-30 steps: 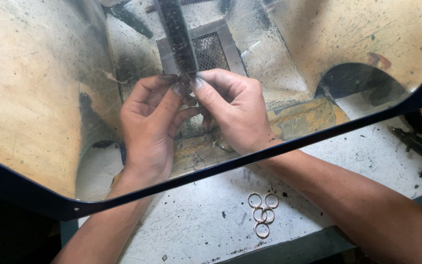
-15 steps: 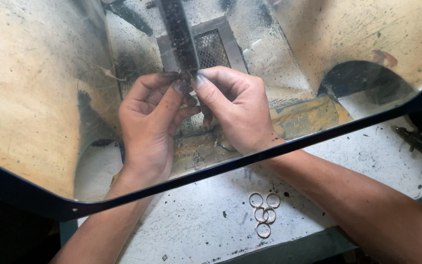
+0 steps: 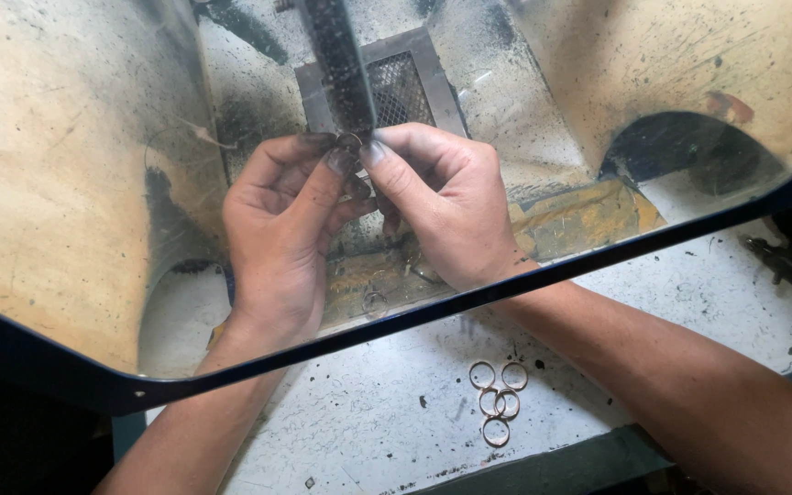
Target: Polishing metal rings by holding them against a motorized polishing belt inside a protective enclosure.
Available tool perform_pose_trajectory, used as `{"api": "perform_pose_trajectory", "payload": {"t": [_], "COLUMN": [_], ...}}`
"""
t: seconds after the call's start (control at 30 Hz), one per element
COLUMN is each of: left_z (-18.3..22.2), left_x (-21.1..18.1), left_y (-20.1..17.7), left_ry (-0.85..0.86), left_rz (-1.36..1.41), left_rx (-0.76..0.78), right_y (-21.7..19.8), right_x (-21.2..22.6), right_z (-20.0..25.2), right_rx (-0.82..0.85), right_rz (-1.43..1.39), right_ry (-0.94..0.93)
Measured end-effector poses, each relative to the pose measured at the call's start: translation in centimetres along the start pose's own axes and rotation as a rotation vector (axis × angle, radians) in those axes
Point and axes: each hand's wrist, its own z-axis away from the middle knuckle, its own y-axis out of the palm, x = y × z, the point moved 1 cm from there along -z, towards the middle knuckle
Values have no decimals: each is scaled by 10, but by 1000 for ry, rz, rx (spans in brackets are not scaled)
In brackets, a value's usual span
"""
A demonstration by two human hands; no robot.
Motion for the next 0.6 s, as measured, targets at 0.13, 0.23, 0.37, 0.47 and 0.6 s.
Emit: {"api": "perform_pose_trajectory", "payload": {"t": [0.13, 0.23, 0.37, 0.47, 0.6], "left_z": [0, 0, -2, -5, -8], "left_x": [-2, -4, -2, -4, -2], "left_y": [1, 2, 1, 3, 4], "left_ry": [-3, -9, 13, 6, -36], "left_rz": [-5, -18, 29, 63, 85], "left_rx": [-9, -17, 22, 5, -48], "right_y": [0, 1, 2, 3, 4], "right_x": [-1, 1, 3, 6, 4], "right_z": [0, 0, -2, -6, -11], "right_rx": [4, 11, 0, -9, -36], "right_rz": [-4, -20, -51, -80, -98], "right_ry": [-17, 29, 33, 47, 49]}}
